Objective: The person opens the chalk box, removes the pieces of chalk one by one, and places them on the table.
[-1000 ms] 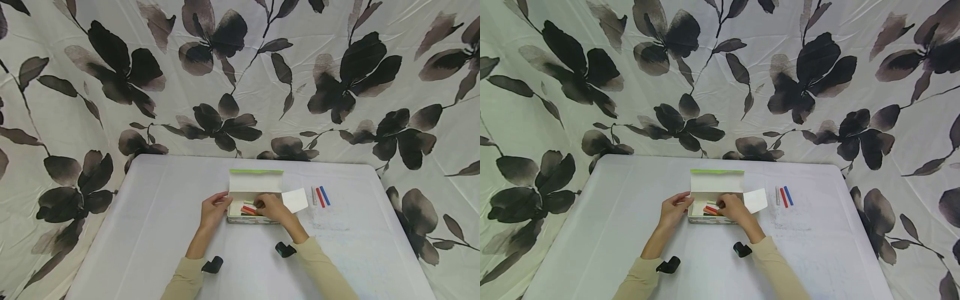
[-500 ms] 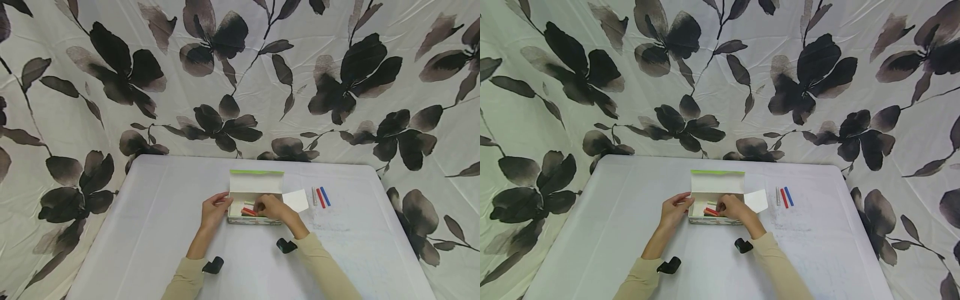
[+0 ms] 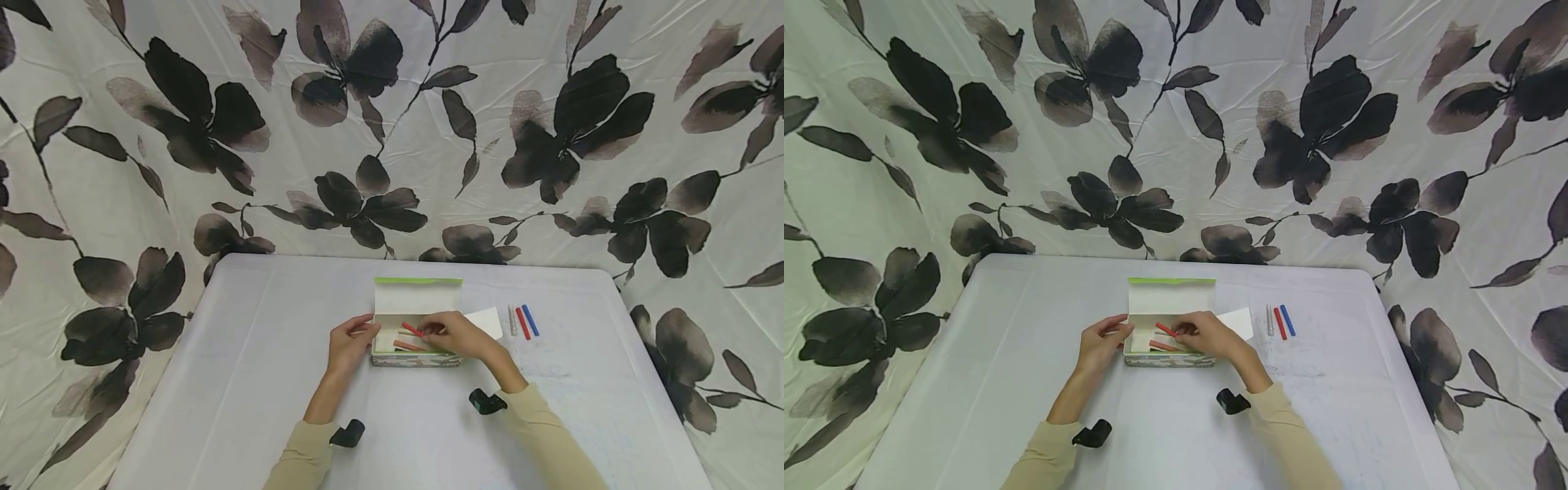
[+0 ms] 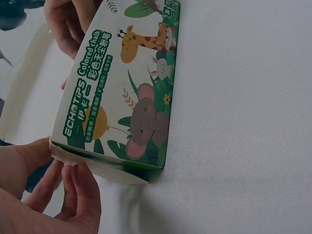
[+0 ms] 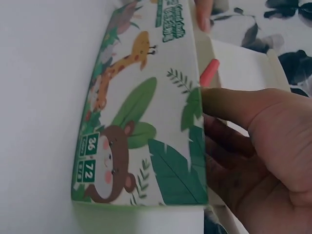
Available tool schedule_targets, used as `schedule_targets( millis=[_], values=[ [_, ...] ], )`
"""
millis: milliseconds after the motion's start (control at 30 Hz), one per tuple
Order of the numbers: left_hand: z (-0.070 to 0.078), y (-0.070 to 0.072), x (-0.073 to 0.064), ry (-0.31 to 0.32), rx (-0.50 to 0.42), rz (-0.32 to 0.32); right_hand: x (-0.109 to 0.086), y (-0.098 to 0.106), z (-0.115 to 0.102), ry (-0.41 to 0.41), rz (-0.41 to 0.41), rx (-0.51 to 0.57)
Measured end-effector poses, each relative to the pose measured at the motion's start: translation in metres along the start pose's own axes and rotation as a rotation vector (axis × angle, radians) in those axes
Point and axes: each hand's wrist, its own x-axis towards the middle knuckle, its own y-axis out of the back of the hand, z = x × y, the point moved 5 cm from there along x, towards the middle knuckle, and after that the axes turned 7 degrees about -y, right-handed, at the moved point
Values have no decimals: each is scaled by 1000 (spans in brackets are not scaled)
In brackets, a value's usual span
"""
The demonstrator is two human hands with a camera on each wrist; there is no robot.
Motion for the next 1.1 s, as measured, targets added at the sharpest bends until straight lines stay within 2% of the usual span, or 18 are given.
schedule_targets(
  millis=[400,733,900,1100],
  values=[
    [1,0,0,-5,3,1,-19,41,13,-90,170,99],
    [0,0,0,-4,2,2,-40,78,38,-158,433,166],
    [0,-1,1,-4,-4,4,-50,87,44,-169,469,194],
    [0,-1,-1,-8,-4,2,-63,95,52,-199,483,137]
  ],
)
